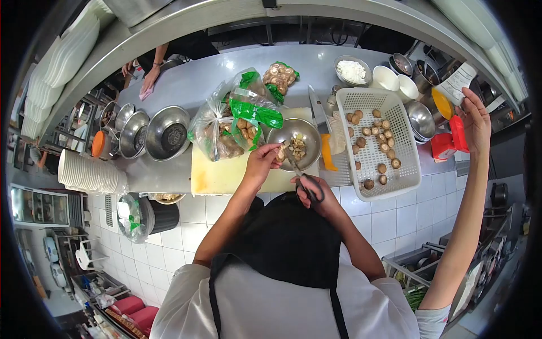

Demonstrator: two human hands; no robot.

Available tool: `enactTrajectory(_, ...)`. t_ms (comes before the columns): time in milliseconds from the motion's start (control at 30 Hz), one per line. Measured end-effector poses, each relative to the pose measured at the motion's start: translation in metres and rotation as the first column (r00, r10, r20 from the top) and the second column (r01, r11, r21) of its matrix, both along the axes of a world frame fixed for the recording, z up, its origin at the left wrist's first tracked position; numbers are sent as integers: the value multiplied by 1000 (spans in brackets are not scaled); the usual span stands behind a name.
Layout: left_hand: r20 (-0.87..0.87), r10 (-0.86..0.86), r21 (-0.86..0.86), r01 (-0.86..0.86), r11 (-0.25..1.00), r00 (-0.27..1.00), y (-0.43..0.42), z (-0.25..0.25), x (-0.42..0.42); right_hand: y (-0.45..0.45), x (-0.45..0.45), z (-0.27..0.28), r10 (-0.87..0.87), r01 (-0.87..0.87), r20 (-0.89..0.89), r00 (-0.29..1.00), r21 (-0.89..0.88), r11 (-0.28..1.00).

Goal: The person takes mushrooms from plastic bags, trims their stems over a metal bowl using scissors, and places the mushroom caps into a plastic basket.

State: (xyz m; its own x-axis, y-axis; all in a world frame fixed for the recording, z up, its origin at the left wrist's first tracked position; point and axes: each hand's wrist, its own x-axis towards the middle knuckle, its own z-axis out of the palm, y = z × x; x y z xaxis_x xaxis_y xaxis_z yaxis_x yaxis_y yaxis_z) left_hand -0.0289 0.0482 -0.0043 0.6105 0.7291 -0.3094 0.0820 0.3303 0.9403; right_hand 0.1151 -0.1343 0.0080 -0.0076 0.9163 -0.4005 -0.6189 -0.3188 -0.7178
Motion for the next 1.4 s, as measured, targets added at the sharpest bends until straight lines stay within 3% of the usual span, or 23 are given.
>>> enactTrajectory(100,-12,43,53,-42,998,999,0,4,1,0,-3,2,-158,159,-304,939,-20,987)
enactTrajectory(200,-40,56,71,-53,996,998,1,0,3,-1,-6,9,-191,189,-14,982,-81,979)
enactTrajectory(300,-75,81,121,-71,990,994,1,-7,8,0,-8,3,-93,102,363,927,-5,995)
enactTrajectory(400,-92,73,237,-49,970,993,0,-12,17,1,-11,7,-124,124,416,901,26,992)
enactTrajectory(500,-93,89,502,-30,865,992,2,-24,23,2,-9,6,-121,128,393,912,10,992)
enactTrajectory(600,-225,53,521,74,850,973,0,-9,23,2,-8,11,-132,143,361,923,-5,990)
enactTrajectory(700,-301,-18,372,135,918,953,-4,20,22,1,-10,12,-148,164,349,925,-14,986)
enactTrajectory(800,-89,36,340,-4,940,995,3,-4,29,0,-10,6,-179,202,328,928,-39,979)
enactTrajectory(900,-124,11,531,57,845,992,6,25,49,-3,-11,2,-199,230,300,933,-70,971)
enactTrajectory(967,-62,-222,456,226,861,973,11,47,79,-5,-12,8,-208,238,284,936,-74,968)
enactTrajectory(1033,204,-180,365,96,926,962,-5,89,105,-3,-18,13,-204,234,273,940,-82,969)
enactTrajectory(1167,86,-122,514,61,856,989,16,79,103,-4,-19,15,-181,212,332,926,-60,975)
enactTrajectory(1200,31,-41,598,14,801,999,20,82,86,-4,-18,14,-180,208,352,919,-42,977)
enactTrajectory(1267,-74,125,749,-28,662,989,26,89,44,-8,-18,12,-179,216,349,920,-70,974)
enactTrajectory(1333,-75,356,907,-85,412,931,40,88,11,-11,-18,6,-177,221,348,921,-90,971)
enactTrajectory(1400,-314,357,917,184,353,880,66,75,-18,-14,-16,-2,-165,217,361,918,-106,971)
